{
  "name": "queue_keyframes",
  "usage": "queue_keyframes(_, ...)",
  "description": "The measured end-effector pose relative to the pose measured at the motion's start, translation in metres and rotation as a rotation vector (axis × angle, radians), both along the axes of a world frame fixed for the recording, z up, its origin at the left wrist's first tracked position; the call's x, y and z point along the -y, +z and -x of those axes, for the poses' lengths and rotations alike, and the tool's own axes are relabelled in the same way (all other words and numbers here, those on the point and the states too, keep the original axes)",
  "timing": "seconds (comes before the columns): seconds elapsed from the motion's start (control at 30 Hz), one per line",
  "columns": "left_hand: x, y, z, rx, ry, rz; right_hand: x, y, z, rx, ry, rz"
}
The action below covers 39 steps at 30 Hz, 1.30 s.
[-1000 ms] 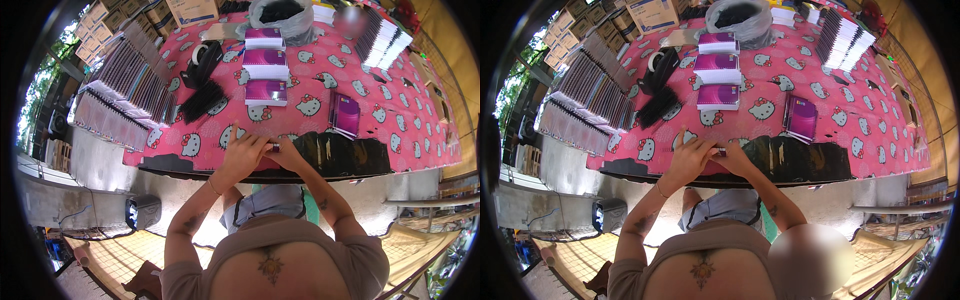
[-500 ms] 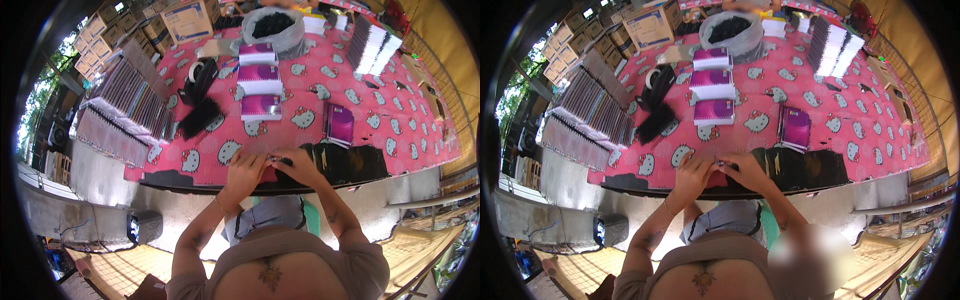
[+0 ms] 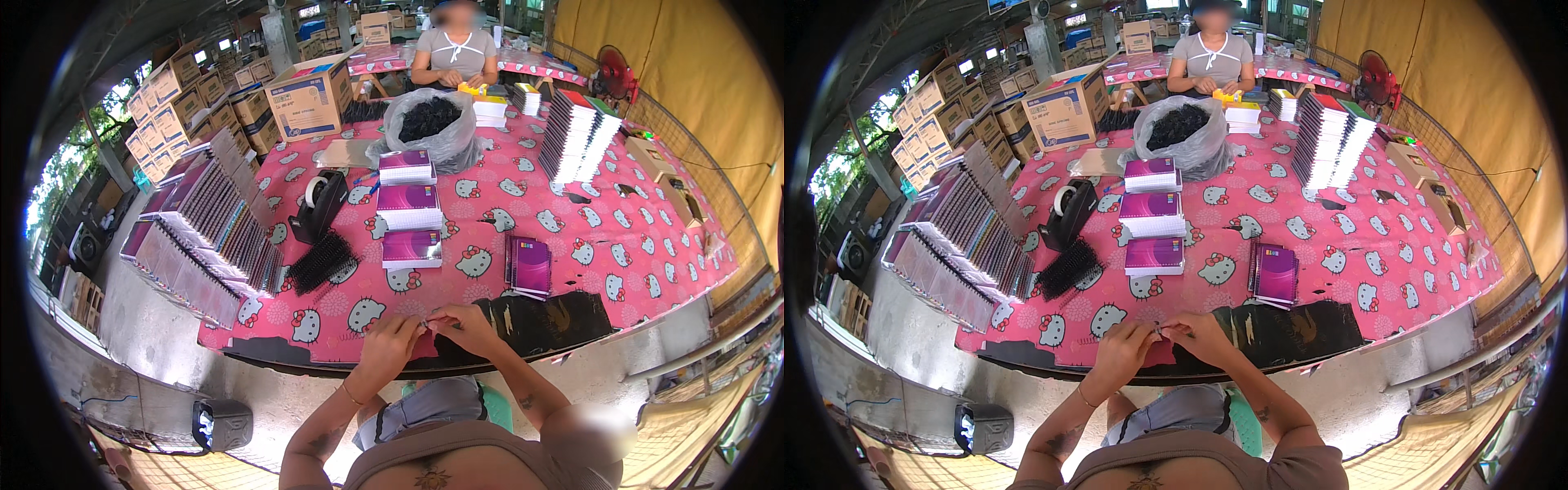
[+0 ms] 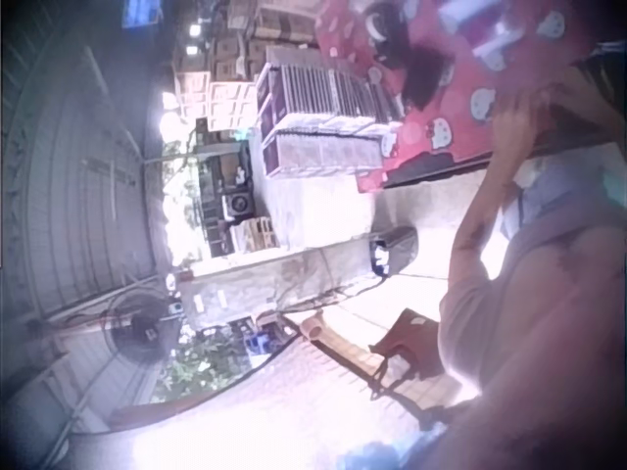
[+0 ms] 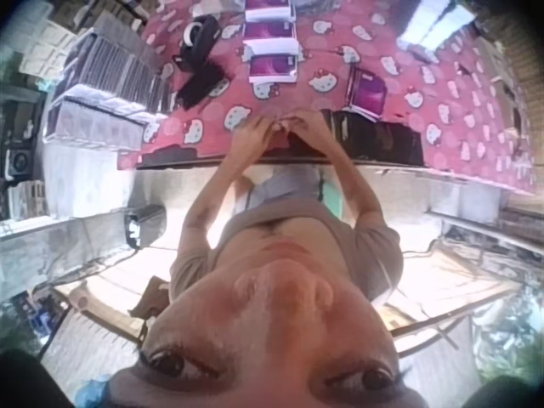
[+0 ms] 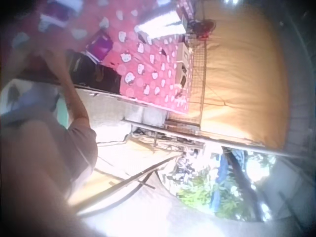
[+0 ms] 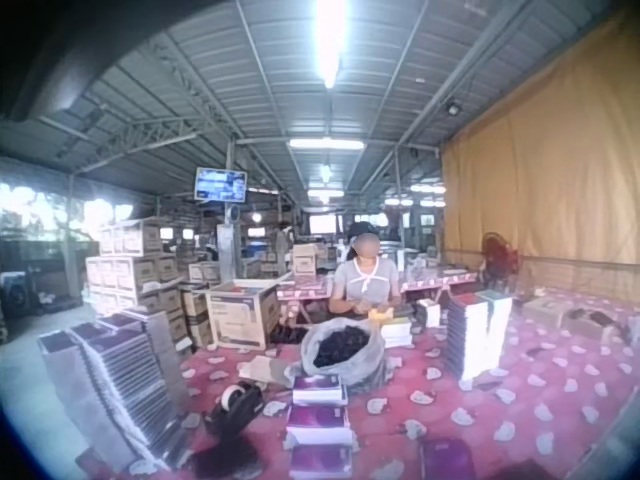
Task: The person assembles notebooks by sliding black plastic spiral coils into the pre-punched holes of notebook covers and pages by hand.
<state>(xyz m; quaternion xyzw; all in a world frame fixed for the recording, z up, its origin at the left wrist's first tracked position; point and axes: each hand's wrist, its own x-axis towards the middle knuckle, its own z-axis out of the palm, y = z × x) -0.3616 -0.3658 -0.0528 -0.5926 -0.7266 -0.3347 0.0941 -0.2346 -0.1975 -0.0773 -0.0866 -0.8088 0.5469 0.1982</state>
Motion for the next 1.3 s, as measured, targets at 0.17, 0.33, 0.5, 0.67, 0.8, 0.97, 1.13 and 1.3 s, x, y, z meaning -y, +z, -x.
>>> queue_keyframes(0.17,0.002,-0.006,0.0,-0.08,-0.041,-0.066,-0.021,-0.023,-0.001,0.079,0.121,0.112)
queue_keyframes(0.33,0.002,-0.009,0.003,-0.105,-0.075,-0.098,-0.026,-0.016,0.004,0.118,0.227,0.146)
queue_keyframes(0.5,0.004,0.001,-0.002,-0.097,-0.054,0.006,-0.009,0.003,0.007,0.092,0.046,-0.198)
queue_keyframes(0.67,0.005,0.004,0.002,-0.044,-0.084,0.046,0.005,-0.01,0.005,-0.004,-0.05,0.022)
queue_keyframes(0.8,-0.001,0.016,0.004,0.038,-0.037,0.02,0.019,0.012,-0.012,-0.117,-0.113,0.102)
queue_keyframes(0.97,-0.038,0.046,-0.017,0.379,-0.098,-0.098,0.05,0.041,-0.029,-0.289,-0.378,0.072)
queue_keyframes(1.13,-0.087,0.037,0.014,0.339,-0.265,-0.131,-0.018,0.025,-0.053,-0.345,-0.429,0.496)
queue_keyframes(1.3,-0.107,-0.046,0.119,-0.216,-0.049,-0.016,-0.082,0.098,-0.072,0.033,-0.625,-1.025)
